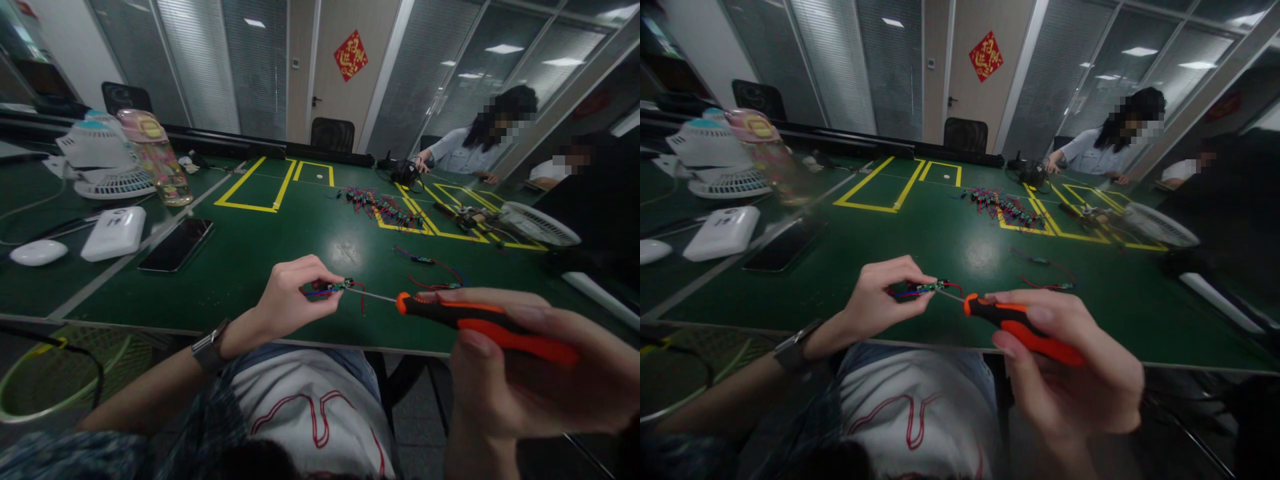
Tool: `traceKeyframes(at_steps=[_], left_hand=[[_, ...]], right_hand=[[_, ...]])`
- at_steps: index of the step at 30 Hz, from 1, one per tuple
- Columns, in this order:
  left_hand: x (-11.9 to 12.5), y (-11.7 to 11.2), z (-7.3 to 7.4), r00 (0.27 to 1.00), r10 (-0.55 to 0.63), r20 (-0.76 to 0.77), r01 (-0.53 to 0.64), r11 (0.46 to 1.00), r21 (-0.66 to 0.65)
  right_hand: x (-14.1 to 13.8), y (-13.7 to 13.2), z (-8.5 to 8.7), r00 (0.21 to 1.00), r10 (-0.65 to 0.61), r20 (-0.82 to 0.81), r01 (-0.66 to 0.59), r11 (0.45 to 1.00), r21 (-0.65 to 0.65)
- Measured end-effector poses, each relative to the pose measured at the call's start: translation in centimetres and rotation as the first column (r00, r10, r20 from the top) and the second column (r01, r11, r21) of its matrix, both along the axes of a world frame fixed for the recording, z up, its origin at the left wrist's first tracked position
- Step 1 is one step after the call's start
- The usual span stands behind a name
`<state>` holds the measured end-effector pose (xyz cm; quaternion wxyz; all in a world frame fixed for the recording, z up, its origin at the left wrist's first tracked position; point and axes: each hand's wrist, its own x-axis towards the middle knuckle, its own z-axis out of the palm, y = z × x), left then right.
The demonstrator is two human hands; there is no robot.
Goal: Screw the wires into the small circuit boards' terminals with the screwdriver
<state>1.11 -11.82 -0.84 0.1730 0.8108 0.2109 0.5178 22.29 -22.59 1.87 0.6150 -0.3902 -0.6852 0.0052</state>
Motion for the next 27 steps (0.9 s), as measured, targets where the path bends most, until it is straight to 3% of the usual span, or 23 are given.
traceKeyframes(at_steps=[3,5,7,13,17,27], left_hand=[[0.4,0.7,-1.0,0.994,-0.006,-0.105,-0.021,0.968,-0.251],[0.7,1.2,-1.8,0.980,-0.012,-0.198,-0.071,0.912,-0.405],[0.9,1.7,-2.6,0.953,-0.046,-0.298,-0.101,0.883,-0.458],[0.8,2.8,-3.4,0.879,-0.022,-0.476,-0.185,0.904,-0.384],[0.7,3.2,-3.5,0.855,0.004,-0.518,-0.184,0.937,-0.297],[0.1,3.0,-4.1,0.850,0.012,-0.527,-0.120,0.978,-0.171]], right_hand=[[-0.9,2.0,-0.3,0.999,-0.039,-0.019,0.041,0.995,0.088],[-1.2,3.6,-0.7,0.999,-0.012,0.038,0.012,1.000,0.008],[-1.1,5.1,-1.2,0.998,0.009,0.062,-0.004,0.997,-0.077],[-0.1,7.5,-1.4,0.988,0.151,0.039,-0.137,0.959,-0.249],[-0.3,7.9,-1.1,0.952,0.300,0.064,-0.261,0.902,-0.344],[-1.5,9.1,-1.2,0.969,0.246,0.027,-0.229,0.932,-0.281]])
